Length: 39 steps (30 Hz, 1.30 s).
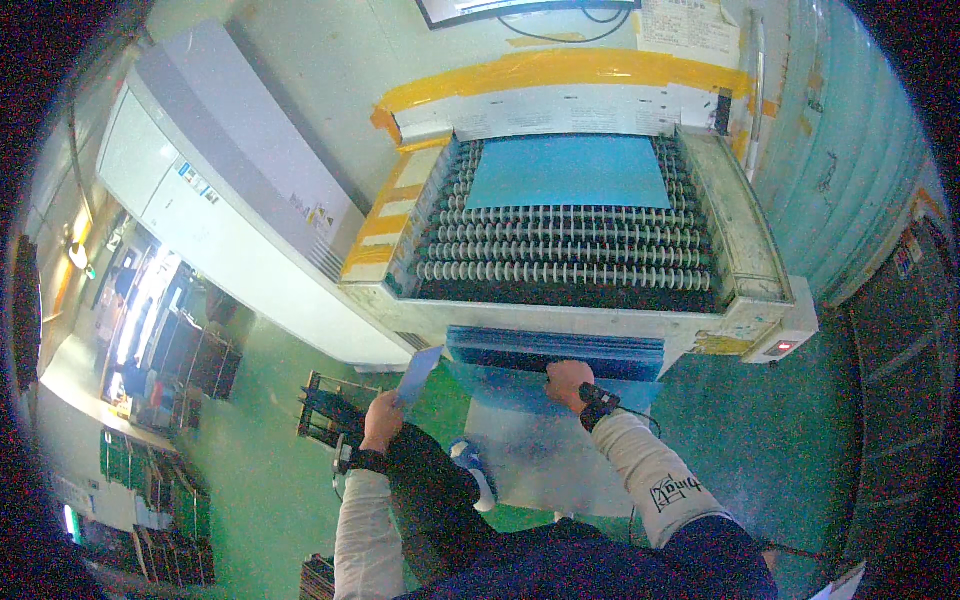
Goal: Feeding thin blue metal or plastic plates into a processing machine and stacking them.
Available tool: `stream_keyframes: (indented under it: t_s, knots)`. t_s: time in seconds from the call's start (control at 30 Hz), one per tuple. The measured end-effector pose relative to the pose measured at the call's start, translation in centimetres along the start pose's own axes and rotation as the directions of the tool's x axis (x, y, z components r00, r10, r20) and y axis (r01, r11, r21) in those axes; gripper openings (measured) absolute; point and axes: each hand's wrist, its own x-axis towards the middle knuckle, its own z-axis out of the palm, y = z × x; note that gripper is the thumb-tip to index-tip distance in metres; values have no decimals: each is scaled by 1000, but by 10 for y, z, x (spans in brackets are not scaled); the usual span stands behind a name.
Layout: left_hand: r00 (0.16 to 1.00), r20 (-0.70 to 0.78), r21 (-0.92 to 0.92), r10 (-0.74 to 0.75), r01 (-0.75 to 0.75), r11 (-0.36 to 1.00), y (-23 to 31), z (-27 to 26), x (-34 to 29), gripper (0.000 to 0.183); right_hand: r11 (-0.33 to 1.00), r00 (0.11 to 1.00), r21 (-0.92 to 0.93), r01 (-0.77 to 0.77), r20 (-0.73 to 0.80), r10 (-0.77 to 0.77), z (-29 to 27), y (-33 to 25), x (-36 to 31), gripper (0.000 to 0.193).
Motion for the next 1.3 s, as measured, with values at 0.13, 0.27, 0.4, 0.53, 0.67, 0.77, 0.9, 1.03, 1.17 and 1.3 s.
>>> stream_keyframes:
  t_s: [0.13,0.27,0.4,0.53,0.67,0.77,0.9,1.03,1.17,1.3]
  knots:
    - [1000,-8,51,-30,31,998,10,-5,-3,30,1000,1000,9,1,-1,-1,-6,-3,-3,25]
    - [1000,-30,24,-8,9,1000,12,-6,-3,30,1000,1000,11,-2,5,2,-8,-3,-2,29]
    - [999,-33,13,-28,28,1000,10,-4,-3,30,1000,1000,3,-24,10,24,-10,-5,-3,29]
    - [999,-24,41,-44,45,998,4,-1,0,30,1000,1000,7,-15,17,15,-10,-5,-3,29]
    - [998,11,14,-55,55,998,-5,2,4,30,1000,1000,-9,-14,21,14,-12,-6,-3,30]
    - [997,31,18,-65,64,998,-6,2,6,29,1000,1000,-10,-18,11,18,-12,-8,-4,30]
    - [999,29,36,-40,39,999,2,-1,5,28,1000,1000,-17,-22,16,23,-12,-6,-4,30]
    - [1000,8,39,-19,18,999,-2,1,6,28,999,1000,-15,-29,8,29,-9,-6,-2,30]
    - [1000,25,30,-17,16,999,-11,3,8,27,1000,1000,-7,-22,-6,22,-10,-9,-2,31]
    - [999,38,72,-27,24,997,-3,2,9,27,999,999,-12,-52,3,52,-7,-6,-1,30]
